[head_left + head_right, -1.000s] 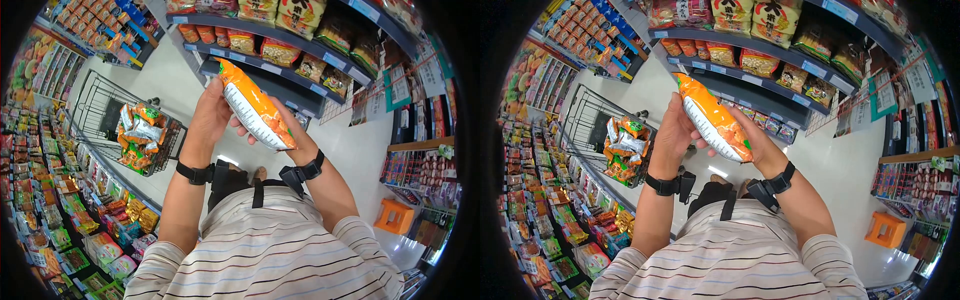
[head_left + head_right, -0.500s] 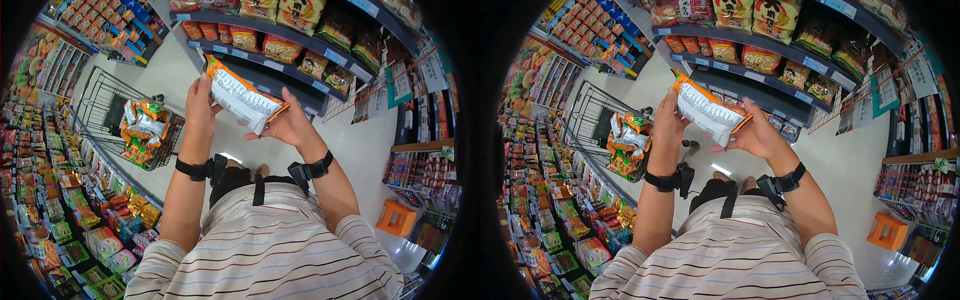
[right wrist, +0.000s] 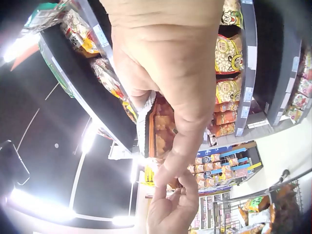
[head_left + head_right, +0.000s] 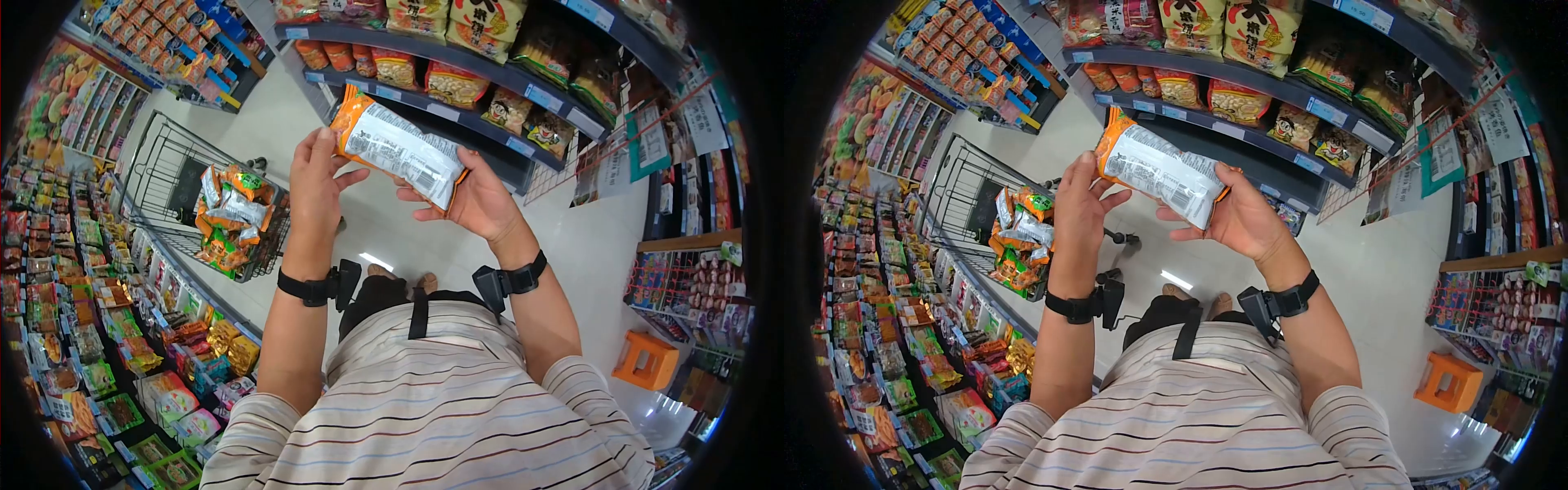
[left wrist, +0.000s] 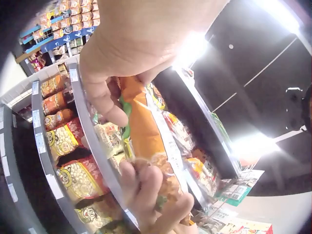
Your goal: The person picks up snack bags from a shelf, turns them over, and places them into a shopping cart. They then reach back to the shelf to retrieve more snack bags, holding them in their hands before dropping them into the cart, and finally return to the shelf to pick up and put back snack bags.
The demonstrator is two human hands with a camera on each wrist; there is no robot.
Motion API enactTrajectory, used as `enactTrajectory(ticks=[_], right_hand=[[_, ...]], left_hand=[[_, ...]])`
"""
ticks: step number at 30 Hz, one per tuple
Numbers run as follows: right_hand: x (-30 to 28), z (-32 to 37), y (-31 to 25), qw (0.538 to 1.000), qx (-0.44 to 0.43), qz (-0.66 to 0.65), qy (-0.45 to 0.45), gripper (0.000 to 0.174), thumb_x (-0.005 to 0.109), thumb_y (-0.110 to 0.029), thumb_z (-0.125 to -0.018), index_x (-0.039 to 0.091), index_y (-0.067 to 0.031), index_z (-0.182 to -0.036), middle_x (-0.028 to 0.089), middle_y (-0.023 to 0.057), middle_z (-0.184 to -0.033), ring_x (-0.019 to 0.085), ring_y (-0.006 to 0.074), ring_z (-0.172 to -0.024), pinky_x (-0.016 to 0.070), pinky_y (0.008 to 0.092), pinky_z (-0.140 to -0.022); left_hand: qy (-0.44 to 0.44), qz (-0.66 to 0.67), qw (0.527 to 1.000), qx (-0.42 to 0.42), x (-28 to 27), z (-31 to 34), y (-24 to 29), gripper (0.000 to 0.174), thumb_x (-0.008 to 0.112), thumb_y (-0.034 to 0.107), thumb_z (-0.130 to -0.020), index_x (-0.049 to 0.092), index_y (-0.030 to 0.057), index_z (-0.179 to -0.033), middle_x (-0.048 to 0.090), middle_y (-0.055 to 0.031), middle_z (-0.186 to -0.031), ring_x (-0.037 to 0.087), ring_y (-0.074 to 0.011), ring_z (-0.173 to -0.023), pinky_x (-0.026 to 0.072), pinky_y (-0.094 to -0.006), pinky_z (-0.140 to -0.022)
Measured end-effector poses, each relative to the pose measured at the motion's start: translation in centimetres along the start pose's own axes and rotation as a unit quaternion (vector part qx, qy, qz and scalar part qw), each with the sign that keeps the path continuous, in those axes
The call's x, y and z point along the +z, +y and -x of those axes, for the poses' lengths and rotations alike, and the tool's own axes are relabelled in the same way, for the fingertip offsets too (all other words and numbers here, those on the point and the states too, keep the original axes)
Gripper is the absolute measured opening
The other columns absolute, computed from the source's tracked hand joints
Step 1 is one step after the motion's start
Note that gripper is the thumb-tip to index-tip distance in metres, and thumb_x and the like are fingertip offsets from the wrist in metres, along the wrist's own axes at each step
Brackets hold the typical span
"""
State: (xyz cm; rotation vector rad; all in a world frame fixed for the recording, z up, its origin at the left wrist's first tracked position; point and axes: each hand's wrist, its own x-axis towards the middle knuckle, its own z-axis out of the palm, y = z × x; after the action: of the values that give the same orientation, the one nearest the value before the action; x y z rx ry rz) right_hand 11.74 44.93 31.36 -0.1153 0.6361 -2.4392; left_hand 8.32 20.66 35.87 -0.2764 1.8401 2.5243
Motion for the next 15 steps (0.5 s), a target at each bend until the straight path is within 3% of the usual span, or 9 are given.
enactTrajectory(ticks=[3,15], right_hand=[[0.4,0.3,-0.2,1.0,-0.006,0.013,-0.013,0.066,0.039,-0.053,-0.108,0.038,-0.0074,-0.156,0.056,0.025,-0.146,0.061,0.0448,-0.126,0.0597,0.0526,-0.093],[2.6,0.3,0.7,0.999,0.001,0.033,-0.02,0.069,0.037,-0.054,-0.109,0.038,-0.004,-0.156,0.057,0.0273,-0.142,0.063,0.0438,-0.124,0.0593,0.0528,-0.095]], left_hand=[[-0.034,-0.015,0.999,0.029,-0.1,0.1,0.8,0.055,0.059,0.038,-0.104,0.046,-0.0052,-0.135,0.066,-0.014,-0.118,0.069,-0.0204,-0.101,0.0629,-0.0354,-0.074],[-0.043,-0.018,0.998,0.038,-1.2,0.2,1.7,0.054,0.059,0.044,-0.103,0.053,-0.0024,-0.129,0.069,-0.0108,-0.11,0.069,-0.0171,-0.097,0.0623,-0.0338,-0.073]])
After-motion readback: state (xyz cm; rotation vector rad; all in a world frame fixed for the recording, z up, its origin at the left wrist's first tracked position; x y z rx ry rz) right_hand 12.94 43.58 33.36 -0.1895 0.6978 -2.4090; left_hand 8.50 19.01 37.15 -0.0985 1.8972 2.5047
